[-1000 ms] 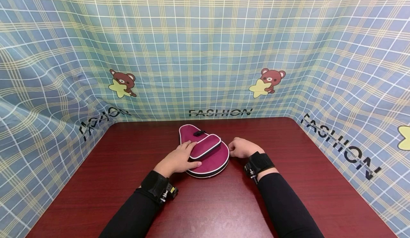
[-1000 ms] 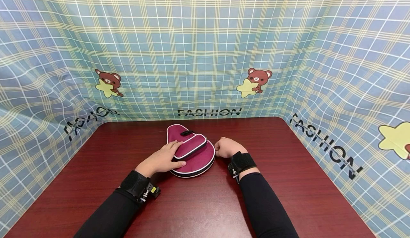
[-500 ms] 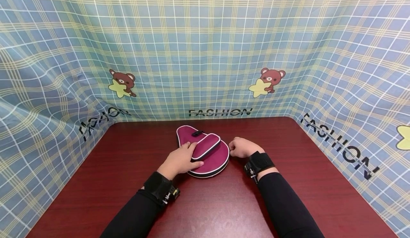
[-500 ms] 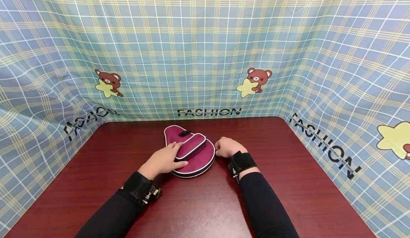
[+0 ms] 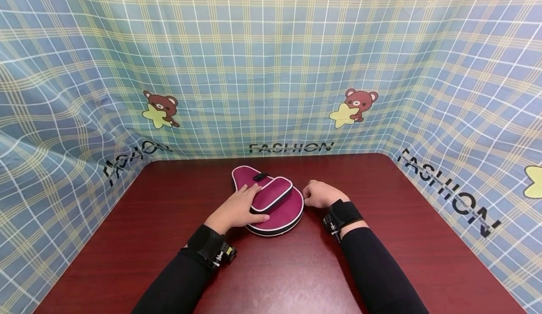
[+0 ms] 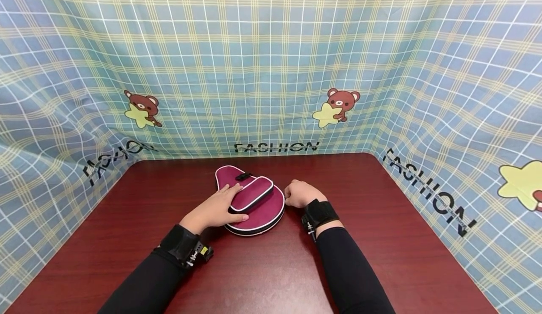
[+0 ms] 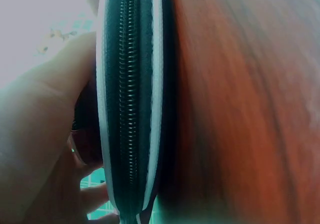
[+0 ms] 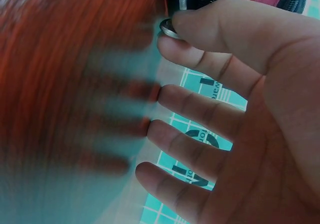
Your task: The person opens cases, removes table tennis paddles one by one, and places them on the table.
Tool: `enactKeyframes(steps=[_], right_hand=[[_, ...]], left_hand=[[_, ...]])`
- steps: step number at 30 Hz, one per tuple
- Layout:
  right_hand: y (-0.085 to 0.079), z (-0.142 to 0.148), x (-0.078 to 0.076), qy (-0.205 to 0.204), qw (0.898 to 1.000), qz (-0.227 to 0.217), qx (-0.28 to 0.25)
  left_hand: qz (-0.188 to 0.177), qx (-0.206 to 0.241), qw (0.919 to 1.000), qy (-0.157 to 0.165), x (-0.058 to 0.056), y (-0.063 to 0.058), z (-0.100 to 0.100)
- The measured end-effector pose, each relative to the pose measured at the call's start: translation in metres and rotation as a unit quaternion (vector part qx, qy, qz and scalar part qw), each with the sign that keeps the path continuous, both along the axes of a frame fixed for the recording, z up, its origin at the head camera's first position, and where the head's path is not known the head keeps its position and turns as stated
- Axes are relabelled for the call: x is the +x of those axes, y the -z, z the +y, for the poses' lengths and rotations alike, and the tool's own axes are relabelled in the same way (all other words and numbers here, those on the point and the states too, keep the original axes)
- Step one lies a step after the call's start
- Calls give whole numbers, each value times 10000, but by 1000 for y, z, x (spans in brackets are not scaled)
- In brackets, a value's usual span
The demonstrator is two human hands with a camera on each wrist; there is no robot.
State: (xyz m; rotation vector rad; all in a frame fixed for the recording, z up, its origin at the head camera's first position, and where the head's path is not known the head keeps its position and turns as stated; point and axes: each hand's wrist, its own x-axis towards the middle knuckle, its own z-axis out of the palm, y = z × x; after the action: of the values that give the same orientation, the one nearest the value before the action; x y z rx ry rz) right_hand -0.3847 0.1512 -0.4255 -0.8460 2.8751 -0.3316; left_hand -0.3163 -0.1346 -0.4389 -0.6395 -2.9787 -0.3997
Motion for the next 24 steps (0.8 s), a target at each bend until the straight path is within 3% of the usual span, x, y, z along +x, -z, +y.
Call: enactKeyframes(steps=[4, 18, 24], right_hand=[[-1, 0, -2, -16, 10000, 52, -7], [0, 2, -1, -192, 9995, -18, -244], [-1, 4, 1, -242, 9996, 15, -141]], left_hand=[[-106, 127, 9999, 13, 0, -3, 2], [110, -620, 9957, -676, 10, -7, 16], [209, -914, 9945, -458, 9, -6, 14]])
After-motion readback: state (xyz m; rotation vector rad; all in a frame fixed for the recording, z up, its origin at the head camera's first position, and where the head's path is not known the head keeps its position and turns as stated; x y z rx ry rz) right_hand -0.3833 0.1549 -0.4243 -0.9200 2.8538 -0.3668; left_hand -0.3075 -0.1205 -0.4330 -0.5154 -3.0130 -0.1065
